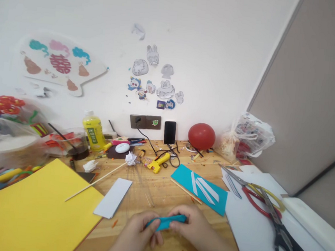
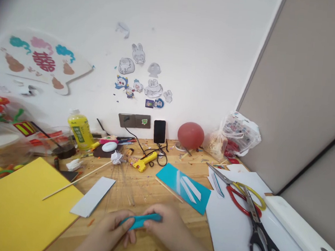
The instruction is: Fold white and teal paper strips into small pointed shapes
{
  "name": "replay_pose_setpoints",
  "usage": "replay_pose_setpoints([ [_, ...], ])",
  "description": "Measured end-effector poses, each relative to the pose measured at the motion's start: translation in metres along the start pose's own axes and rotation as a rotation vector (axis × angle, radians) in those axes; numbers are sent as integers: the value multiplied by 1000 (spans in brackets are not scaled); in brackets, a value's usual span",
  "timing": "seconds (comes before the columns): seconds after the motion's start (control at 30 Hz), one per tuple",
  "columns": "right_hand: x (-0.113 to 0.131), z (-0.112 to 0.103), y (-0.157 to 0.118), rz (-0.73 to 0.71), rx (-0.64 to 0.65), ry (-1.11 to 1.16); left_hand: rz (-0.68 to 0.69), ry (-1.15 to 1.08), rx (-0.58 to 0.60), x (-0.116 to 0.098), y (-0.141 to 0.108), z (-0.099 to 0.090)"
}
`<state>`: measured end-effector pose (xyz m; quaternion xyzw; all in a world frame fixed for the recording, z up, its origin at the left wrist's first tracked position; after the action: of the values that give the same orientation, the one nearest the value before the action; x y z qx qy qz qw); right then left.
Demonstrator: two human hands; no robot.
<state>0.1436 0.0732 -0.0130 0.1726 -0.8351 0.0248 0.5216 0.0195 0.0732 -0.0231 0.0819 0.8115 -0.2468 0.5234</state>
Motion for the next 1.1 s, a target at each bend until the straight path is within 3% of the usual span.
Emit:
replay_pose_setpoints([
  [0.13,3,-1,-1,-21,1,33,-23,-73,63,3,0,3],
  [0.33,25,-7,-4,-365,9,-133,-139,-320,192,22,11,8],
  [0.43,28,-6,-6,-448,-2,-193,-148,-329,189,25,13,9],
  [0.57,31,-6,-8,-470,-34,-215,-21,-250,123,13,7,7],
  [0.7,32,-7,-9,-466,-65,-250,99,59,-34,-6,-3,0],
  [0.8,30,-6,-8,-462,-56,-261,114,182,-86,-13,-7,-2],
  [0.9,31,-5,-8,-469,-30,-275,83,136,-68,-11,-6,0],
  [1.03,37,-4,-10,-500,22,-322,10,-77,93,1,-2,10],
  [1.1,39,-3,-11,-506,52,-286,-13,-98,90,4,0,10],
])
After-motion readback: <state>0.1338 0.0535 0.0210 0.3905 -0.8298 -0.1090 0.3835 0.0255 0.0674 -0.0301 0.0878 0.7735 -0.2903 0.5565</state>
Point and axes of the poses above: each hand's wrist, its own y-axis towards the middle knuckle, its own z-axis out of the palm, x = y × z, the point moved 7 cm from there along y, towards the middle knuckle, and after that the axes turned 8 degrees about -z, right-handed, at the moved point
